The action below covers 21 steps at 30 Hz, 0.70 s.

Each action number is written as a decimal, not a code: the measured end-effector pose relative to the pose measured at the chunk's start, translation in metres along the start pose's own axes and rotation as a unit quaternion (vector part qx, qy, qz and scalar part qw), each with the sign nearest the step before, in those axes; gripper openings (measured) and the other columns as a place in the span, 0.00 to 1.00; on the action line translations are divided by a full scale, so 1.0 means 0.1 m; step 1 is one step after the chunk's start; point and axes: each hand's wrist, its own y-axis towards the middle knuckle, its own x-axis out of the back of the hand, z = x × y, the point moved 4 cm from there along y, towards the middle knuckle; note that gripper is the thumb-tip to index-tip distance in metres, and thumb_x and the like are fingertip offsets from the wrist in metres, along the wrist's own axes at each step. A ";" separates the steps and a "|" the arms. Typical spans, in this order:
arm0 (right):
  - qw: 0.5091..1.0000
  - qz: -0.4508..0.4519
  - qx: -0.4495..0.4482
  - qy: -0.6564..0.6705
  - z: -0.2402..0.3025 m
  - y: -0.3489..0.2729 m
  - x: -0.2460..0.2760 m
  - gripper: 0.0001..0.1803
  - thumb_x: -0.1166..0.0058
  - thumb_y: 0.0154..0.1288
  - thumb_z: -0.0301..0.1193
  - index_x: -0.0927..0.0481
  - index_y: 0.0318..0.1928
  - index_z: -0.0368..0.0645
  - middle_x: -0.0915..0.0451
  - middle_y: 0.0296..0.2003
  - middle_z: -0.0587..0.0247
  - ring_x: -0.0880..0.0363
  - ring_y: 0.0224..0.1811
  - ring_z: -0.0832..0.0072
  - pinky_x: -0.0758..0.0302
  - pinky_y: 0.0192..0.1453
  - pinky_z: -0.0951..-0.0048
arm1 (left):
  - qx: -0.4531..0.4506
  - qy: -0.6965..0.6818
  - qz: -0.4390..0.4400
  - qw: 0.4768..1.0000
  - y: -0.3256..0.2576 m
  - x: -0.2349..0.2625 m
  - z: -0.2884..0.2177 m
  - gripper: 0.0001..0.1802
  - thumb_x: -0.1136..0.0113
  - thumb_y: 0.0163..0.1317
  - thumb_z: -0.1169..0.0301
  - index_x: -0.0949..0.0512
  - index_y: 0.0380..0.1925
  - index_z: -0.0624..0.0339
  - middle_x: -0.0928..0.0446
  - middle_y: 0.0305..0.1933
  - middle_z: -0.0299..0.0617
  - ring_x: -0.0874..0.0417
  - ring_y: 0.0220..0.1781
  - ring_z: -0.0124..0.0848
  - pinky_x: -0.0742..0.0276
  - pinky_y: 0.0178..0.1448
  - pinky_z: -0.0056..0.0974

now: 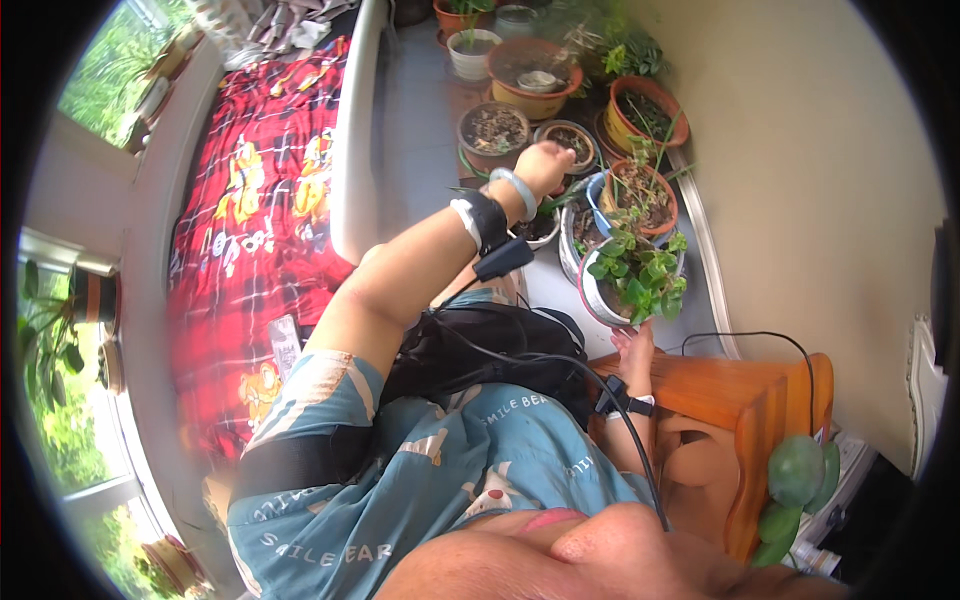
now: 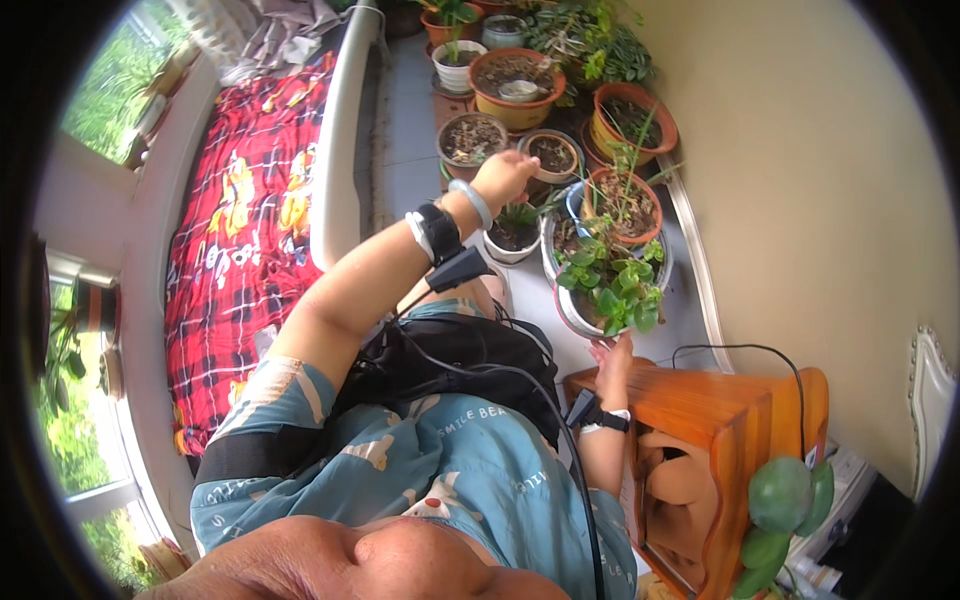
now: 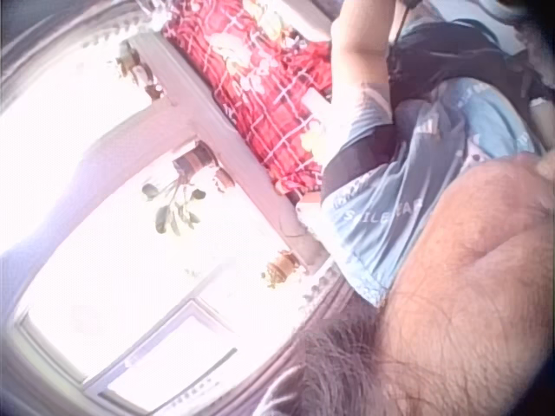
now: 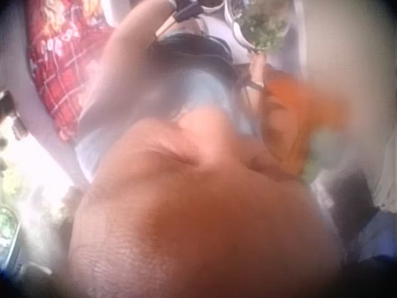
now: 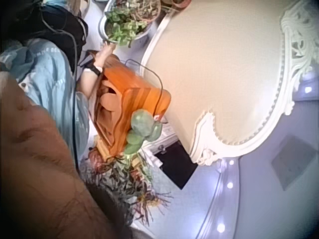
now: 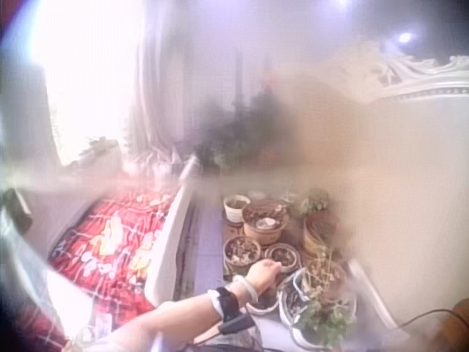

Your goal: Pruning and caring for various potted plants using scissors.

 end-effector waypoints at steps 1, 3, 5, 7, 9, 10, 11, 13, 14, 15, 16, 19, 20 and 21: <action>0.999 0.030 0.017 0.012 -0.01 0.00 0.03 0.28 0.63 0.68 0.53 0.38 0.58 0.46 0.26 0.42 0.53 0.24 0.39 0.64 0.26 0.40 0.67 | -0.028 -0.006 0.024 0.999 0.13 0.13 -0.11 0.11 0.35 0.51 0.72 0.26 0.31 0.61 0.29 0.26 0.32 0.30 0.24 0.23 0.29 0.28 0.30; 0.999 0.033 -0.012 0.007 -0.05 0.05 0.10 0.29 0.62 0.68 0.54 0.37 0.57 0.46 0.26 0.42 0.53 0.24 0.39 0.64 0.25 0.40 0.66 | -0.256 0.163 -0.078 0.950 0.15 0.28 -0.56 0.13 0.34 0.47 0.76 0.26 0.33 0.61 0.29 0.27 0.33 0.28 0.27 0.24 0.27 0.32 0.30; 0.999 0.031 -0.022 -0.012 -0.09 0.06 0.16 0.30 0.62 0.67 0.55 0.37 0.57 0.45 0.26 0.42 0.52 0.24 0.40 0.63 0.25 0.41 0.65 | -0.201 0.170 -0.075 0.962 -0.03 0.38 -1.04 0.11 0.32 0.47 0.72 0.25 0.29 0.59 0.26 0.26 0.35 0.27 0.29 0.26 0.28 0.36 0.31; 0.999 0.048 -0.015 -0.020 -0.10 0.13 0.15 0.30 0.61 0.67 0.55 0.36 0.56 0.44 0.25 0.41 0.52 0.23 0.39 0.63 0.25 0.41 0.65 | -0.165 0.172 -0.080 0.968 0.02 0.69 -1.40 0.12 0.34 0.52 0.64 0.24 0.29 0.60 0.25 0.27 0.35 0.26 0.29 0.27 0.27 0.36 0.33; 0.995 0.070 -0.045 -0.058 -0.17 0.28 0.10 0.29 0.61 0.67 0.55 0.36 0.54 0.43 0.25 0.41 0.51 0.23 0.37 0.63 0.24 0.40 0.65 | -0.209 0.103 -0.138 0.963 -0.13 1.03 -1.82 0.15 0.38 0.57 0.59 0.24 0.28 0.61 0.25 0.27 0.35 0.26 0.28 0.27 0.26 0.36 0.32; 0.995 0.077 -0.039 -0.056 -0.21 0.33 0.09 0.28 0.61 0.67 0.53 0.35 0.53 0.43 0.24 0.40 0.52 0.22 0.36 0.63 0.24 0.39 0.65 | -0.241 0.070 -0.130 0.959 -0.13 1.18 -2.00 0.12 0.38 0.57 0.62 0.23 0.31 0.61 0.25 0.28 0.35 0.26 0.28 0.27 0.26 0.36 0.32; 0.993 0.113 -0.025 -0.036 -0.26 0.39 0.11 0.26 0.60 0.67 0.52 0.34 0.52 0.43 0.24 0.39 0.53 0.22 0.37 0.63 0.24 0.40 0.65 | -0.275 0.041 -0.129 0.952 -0.31 1.28 -2.24 0.11 0.38 0.57 0.65 0.23 0.35 0.61 0.25 0.30 0.36 0.26 0.28 0.26 0.26 0.35 0.32; 0.981 0.160 0.061 -0.091 -0.29 0.40 0.26 0.23 0.57 0.66 0.49 0.30 0.47 0.42 0.24 0.38 0.58 0.23 0.38 0.66 0.24 0.43 0.68 | -0.333 0.125 -0.202 0.913 -0.68 1.16 -2.55 0.27 0.37 0.51 0.74 0.28 0.54 0.53 0.24 0.46 0.43 0.22 0.47 0.37 0.20 0.36 0.41; 0.987 0.149 0.032 -0.060 -0.32 0.35 0.30 0.25 0.57 0.66 0.50 0.30 0.48 0.40 0.24 0.40 0.57 0.23 0.39 0.66 0.25 0.46 0.65 | -0.317 0.200 -0.211 0.903 -0.93 1.09 -2.73 0.30 0.35 0.49 0.74 0.28 0.55 0.54 0.26 0.52 0.46 0.25 0.56 0.38 0.19 0.43 0.41; 0.990 0.138 0.005 -0.027 -0.33 0.31 0.32 0.27 0.57 0.65 0.51 0.30 0.49 0.39 0.24 0.41 0.56 0.24 0.41 0.65 0.26 0.50 0.63 | -0.374 0.244 -0.246 0.860 -0.89 1.12 -2.89 0.28 0.35 0.48 0.72 0.27 0.54 0.54 0.23 0.49 0.44 0.22 0.50 0.35 0.20 0.45 0.37; 0.987 0.124 -0.021 -0.097 -0.24 0.42 0.29 0.34 0.58 0.64 0.55 0.32 0.54 0.35 0.26 0.47 0.50 0.26 0.49 0.63 0.30 0.56 0.61 | -0.389 0.198 -0.245 0.866 -0.92 1.34 -3.08 0.24 0.36 0.48 0.72 0.23 0.50 0.55 0.20 0.43 0.42 0.19 0.43 0.32 0.21 0.45 0.32; 0.973 0.189 -0.128 -0.024 -0.78 1.51 1.50 0.42 0.62 0.63 0.60 0.37 0.60 0.33 0.32 0.56 0.44 0.32 0.58 0.59 0.34 0.62 0.62 | -0.446 0.166 -0.301 0.826 -0.84 1.51 -3.63 0.22 0.40 0.47 0.72 0.21 0.47 0.54 0.19 0.40 0.44 0.18 0.42 0.33 0.22 0.50 0.32; 0.971 0.167 -0.167 -0.033 -0.99 1.56 1.46 0.37 0.60 0.64 0.58 0.32 0.55 0.35 0.28 0.51 0.48 0.30 0.54 0.62 0.33 0.60 0.63 | -0.413 0.222 -0.288 0.835 -1.05 1.48 -3.61 0.26 0.37 0.46 0.68 0.23 0.50 0.53 0.22 0.45 0.46 0.20 0.46 0.36 0.23 0.53 0.34; 0.968 0.149 -0.195 -0.051 -0.98 1.60 1.38 0.33 0.59 0.65 0.56 0.28 0.51 0.37 0.25 0.46 0.52 0.27 0.51 0.66 0.31 0.57 0.65 | -0.383 0.264 -0.281 0.839 -1.46 1.41 -3.65 0.31 0.35 0.44 0.64 0.25 0.53 0.52 0.24 0.50 0.47 0.22 0.50 0.39 0.24 0.55 0.36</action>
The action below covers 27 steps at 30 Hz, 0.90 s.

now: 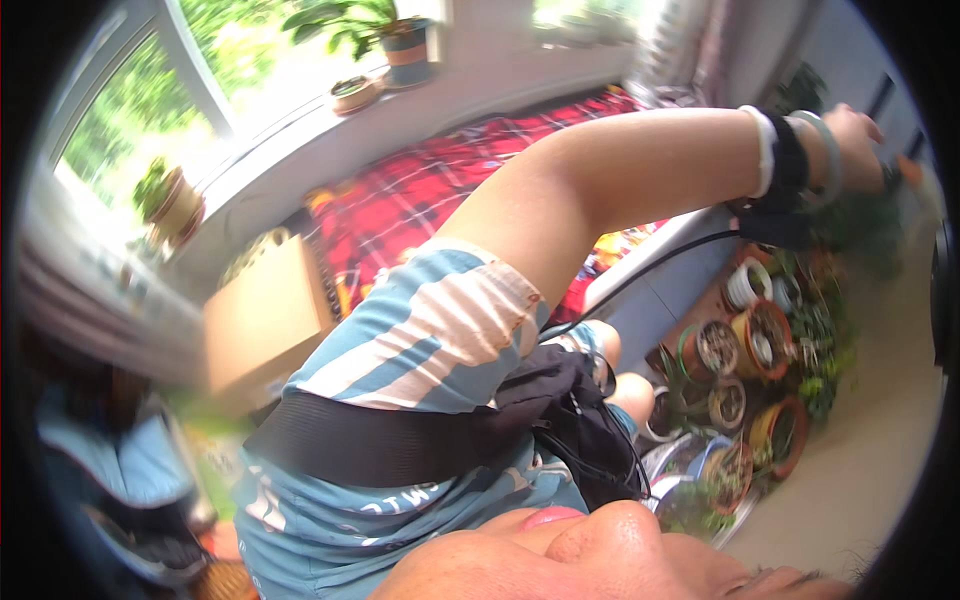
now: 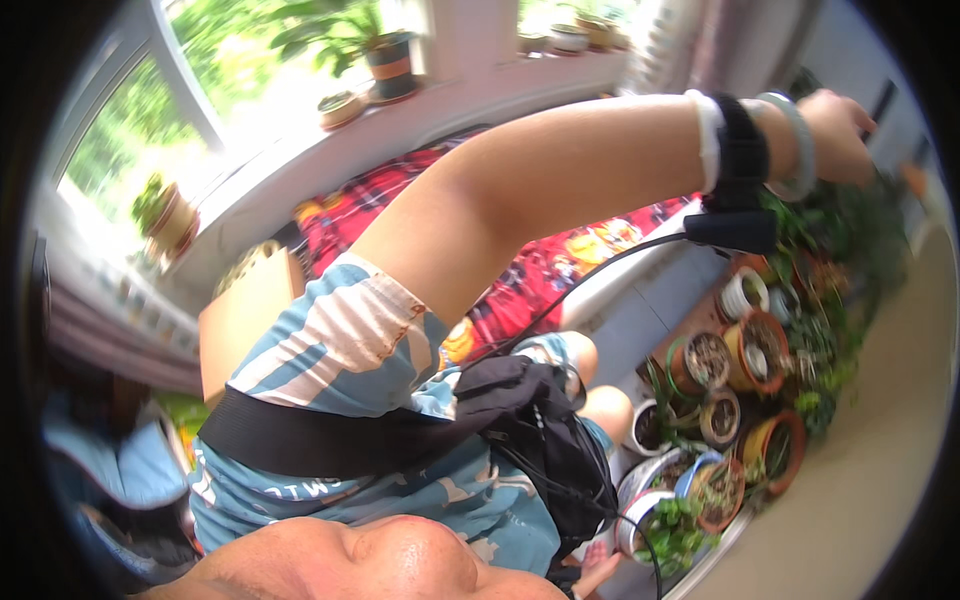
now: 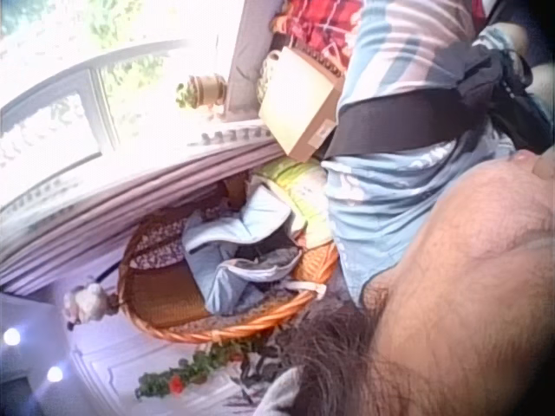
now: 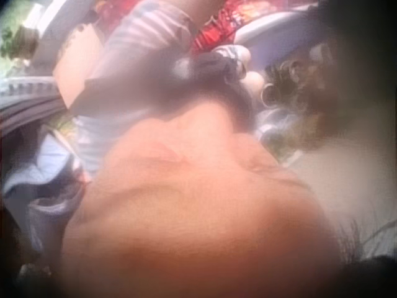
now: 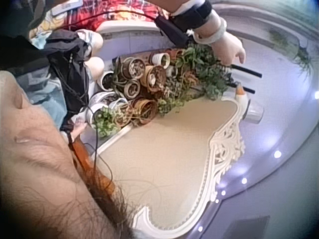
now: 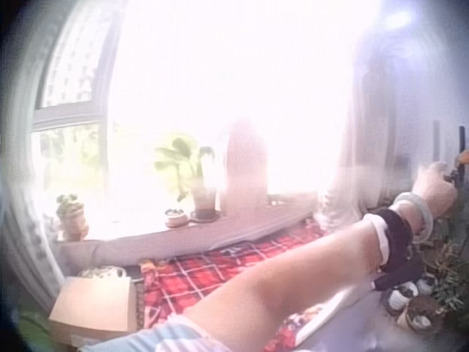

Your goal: Pruning and caring for various potted plants using scissors.

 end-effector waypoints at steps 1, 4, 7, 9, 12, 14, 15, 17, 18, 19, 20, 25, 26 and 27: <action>0.999 -0.011 0.001 -0.037 0.06 0.07 -0.22 0.32 0.59 0.65 0.56 0.28 0.51 0.38 0.25 0.46 0.52 0.27 0.50 0.66 0.31 0.57 0.65 | -0.005 0.057 0.008 0.998 -0.12 0.23 -0.11 0.35 0.33 0.43 0.60 0.28 0.56 0.51 0.30 0.56 0.48 0.25 0.54 0.42 0.25 0.57 0.38; 0.991 0.007 0.007 -0.133 0.28 -0.03 -1.27 0.31 0.58 0.65 0.55 0.28 0.50 0.38 0.25 0.45 0.53 0.27 0.50 0.67 0.31 0.56 0.66 | -0.046 0.156 -0.011 0.987 -0.22 0.75 0.02 0.41 0.32 0.40 0.55 0.31 0.58 0.49 0.42 0.63 0.52 0.29 0.58 0.48 0.27 0.58 0.42; 0.981 0.032 0.007 -0.191 0.31 -0.01 -1.84 0.30 0.58 0.65 0.55 0.28 0.48 0.39 0.25 0.44 0.55 0.27 0.49 0.68 0.31 0.55 0.67 | -0.042 0.209 0.085 0.973 -0.95 1.15 0.07 0.37 0.32 0.39 0.60 0.28 0.54 0.55 0.31 0.54 0.52 0.26 0.55 0.43 0.25 0.54 0.41; 0.975 0.053 0.001 -0.218 0.29 0.03 -2.13 0.29 0.58 0.65 0.55 0.27 0.48 0.40 0.25 0.43 0.55 0.27 0.48 0.69 0.31 0.54 0.67 | -0.045 0.187 0.142 0.971 -1.47 1.36 0.22 0.33 0.34 0.42 0.67 0.28 0.53 0.59 0.26 0.49 0.52 0.25 0.54 0.41 0.25 0.53 0.41; 0.965 0.072 -0.008 -0.250 0.24 0.04 -2.42 0.28 0.58 0.65 0.54 0.27 0.46 0.41 0.24 0.42 0.57 0.27 0.47 0.70 0.31 0.53 0.68 | -0.121 0.212 0.226 0.943 -2.24 1.64 0.55 0.32 0.37 0.46 0.75 0.31 0.57 0.59 0.28 0.52 0.51 0.24 0.53 0.41 0.27 0.56 0.43; 0.958 0.092 -0.005 -0.271 0.30 0.10 -2.63 0.27 0.57 0.65 0.54 0.27 0.46 0.41 0.24 0.41 0.57 0.27 0.46 0.70 0.31 0.53 0.68 | 0.029 0.143 0.414 0.898 -2.93 1.91 0.44 0.42 0.32 0.43 0.75 0.38 0.61 0.60 0.34 0.60 0.52 0.33 0.62 0.44 0.38 0.67 0.45; 0.956 0.097 -0.006 -0.278 0.29 0.11 -2.69 0.27 0.57 0.65 0.53 0.27 0.45 0.41 0.24 0.41 0.58 0.27 0.46 0.71 0.31 0.53 0.69 | -0.037 0.156 0.482 0.862 -3.25 2.00 0.44 0.46 0.29 0.41 0.75 0.40 0.62 0.60 0.35 0.61 0.53 0.38 0.66 0.45 0.44 0.71 0.46; 0.951 0.104 -0.009 -0.290 0.31 0.10 -2.79 0.26 0.57 0.65 0.53 0.27 0.45 0.42 0.24 0.40 0.58 0.27 0.45 0.71 0.31 0.52 0.69 | 0.132 0.166 0.565 0.797 -3.79 2.12 0.26 0.52 0.25 0.34 0.71 0.41 0.64 0.57 0.34 0.60 0.53 0.36 0.64 0.47 0.40 0.68 0.47; 0.950 0.103 -0.009 -0.293 0.30 0.09 -2.82 0.25 0.57 0.66 0.53 0.26 0.44 0.42 0.24 0.40 0.59 0.27 0.45 0.72 0.31 0.52 0.69 | 0.233 0.169 0.583 0.760 -4.02 2.16 0.15 0.54 0.24 0.32 0.70 0.41 0.64 0.56 0.34 0.60 0.53 0.35 0.63 0.48 0.39 0.67 0.47; 0.950 0.106 -0.007 -0.294 0.30 0.08 -2.84 0.25 0.57 0.66 0.53 0.26 0.44 0.42 0.24 0.39 0.59 0.27 0.45 0.72 0.30 0.51 0.69 | 0.207 0.165 0.571 0.777 -4.25 2.17 0.05 0.55 0.23 0.32 0.68 0.42 0.64 0.57 0.34 0.59 0.53 0.34 0.62 0.48 0.39 0.66 0.48; 0.947 0.115 -0.011 -0.300 0.30 0.10 -2.90 0.25 0.57 0.66 0.53 0.26 0.43 0.43 0.24 0.39 0.60 0.27 0.44 0.72 0.30 0.51 0.70 | 0.188 0.161 0.558 0.792 -4.43 2.14 -0.06 0.55 0.23 0.33 0.66 0.42 0.65 0.57 0.34 0.59 0.53 0.34 0.61 0.49 0.38 0.65 0.48; 0.947 0.115 -0.015 -0.299 0.32 0.03 -2.77 0.23 0.56 0.66 0.52 0.26 0.41 0.44 0.24 0.37 0.62 0.27 0.43 0.74 0.30 0.49 0.71 | 0.115 -0.016 0.423 0.899 -4.75 2.20 -0.45 0.54 0.27 0.41 0.51 0.44 0.64 0.64 0.37 0.61 0.56 0.35 0.62 0.50 0.39 0.65 0.45; 0.951 0.112 -0.012 -0.288 0.29 -0.02 -2.67 0.22 0.56 0.66 0.52 0.26 0.41 0.44 0.24 0.37 0.62 0.27 0.42 0.74 0.30 0.49 0.71 | 0.078 -0.068 0.404 0.909 -4.67 2.26 -0.50 0.55 0.28 0.42 0.48 0.44 0.64 0.66 0.38 0.62 0.57 0.35 0.63 0.50 0.40 0.65 0.45; 0.955 0.108 -0.009 -0.275 0.29 -0.09 -2.55 0.22 0.56 0.66 0.51 0.25 0.41 0.45 0.24 0.36 0.62 0.26 0.42 0.75 0.30 0.49 0.71 | 0.059 -0.103 0.404 0.907 -4.64 2.31 -0.52 0.54 0.29 0.43 0.47 0.43 0.63 0.68 0.39 0.63 0.57 0.36 0.63 0.50 0.41 0.66 0.46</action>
